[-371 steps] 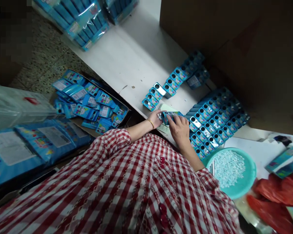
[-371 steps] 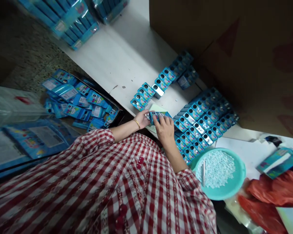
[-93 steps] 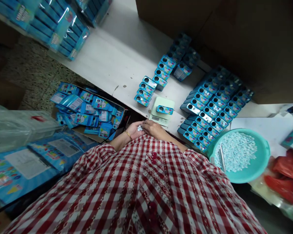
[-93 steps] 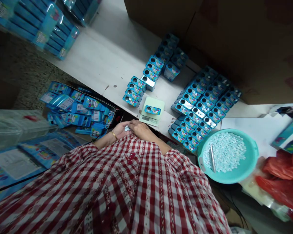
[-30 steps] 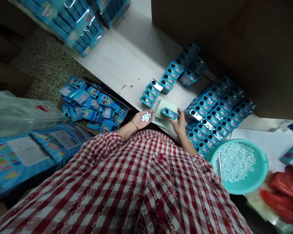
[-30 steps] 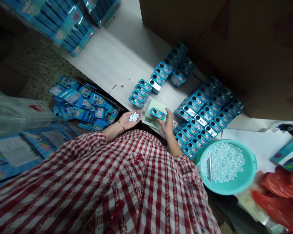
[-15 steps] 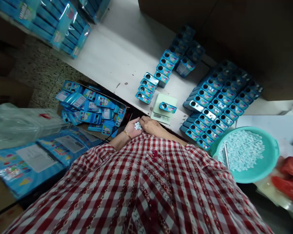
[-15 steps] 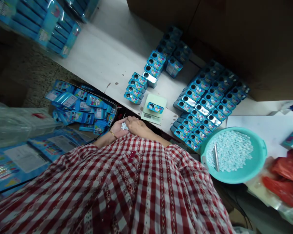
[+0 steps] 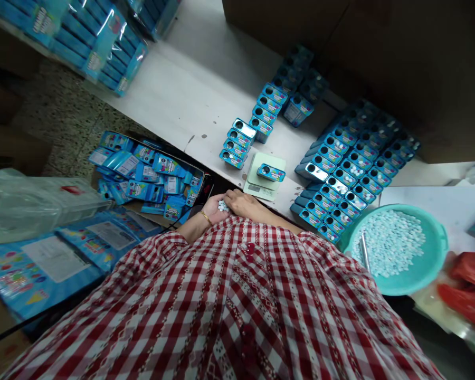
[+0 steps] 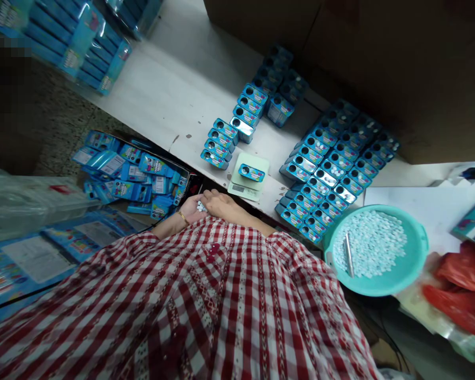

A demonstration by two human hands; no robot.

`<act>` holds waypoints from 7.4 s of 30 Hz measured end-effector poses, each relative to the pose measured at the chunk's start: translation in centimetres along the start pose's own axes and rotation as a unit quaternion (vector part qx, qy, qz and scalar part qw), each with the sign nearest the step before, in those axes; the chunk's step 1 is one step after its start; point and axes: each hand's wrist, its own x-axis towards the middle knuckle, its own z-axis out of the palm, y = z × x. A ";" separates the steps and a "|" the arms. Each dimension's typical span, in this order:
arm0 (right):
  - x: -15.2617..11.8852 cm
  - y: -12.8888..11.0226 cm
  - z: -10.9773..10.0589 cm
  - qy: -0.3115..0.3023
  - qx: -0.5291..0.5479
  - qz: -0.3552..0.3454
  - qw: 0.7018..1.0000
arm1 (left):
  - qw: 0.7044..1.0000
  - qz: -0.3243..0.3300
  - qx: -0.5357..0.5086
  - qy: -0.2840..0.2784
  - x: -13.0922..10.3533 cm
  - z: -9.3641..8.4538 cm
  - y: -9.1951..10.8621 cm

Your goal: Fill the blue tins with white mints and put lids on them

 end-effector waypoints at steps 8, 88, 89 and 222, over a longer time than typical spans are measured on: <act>-1.8 1.7 0.2 0.155 0.161 0.066 0.973 | 0.998 0.009 -0.010 -0.064 1.2 0.8 0.1; -10.1 11.0 -2.6 0.160 -0.178 0.293 0.926 | 0.997 0.054 -0.019 -0.058 1.4 2.7 1.9; -9.1 10.2 -2.8 0.144 -0.169 0.265 0.938 | 0.997 0.056 -0.021 -0.058 1.3 2.5 1.8; 0.8 1.1 2.0 0.070 0.065 0.022 0.995 | 1.000 0.029 -0.004 -0.001 -0.3 -0.4 0.8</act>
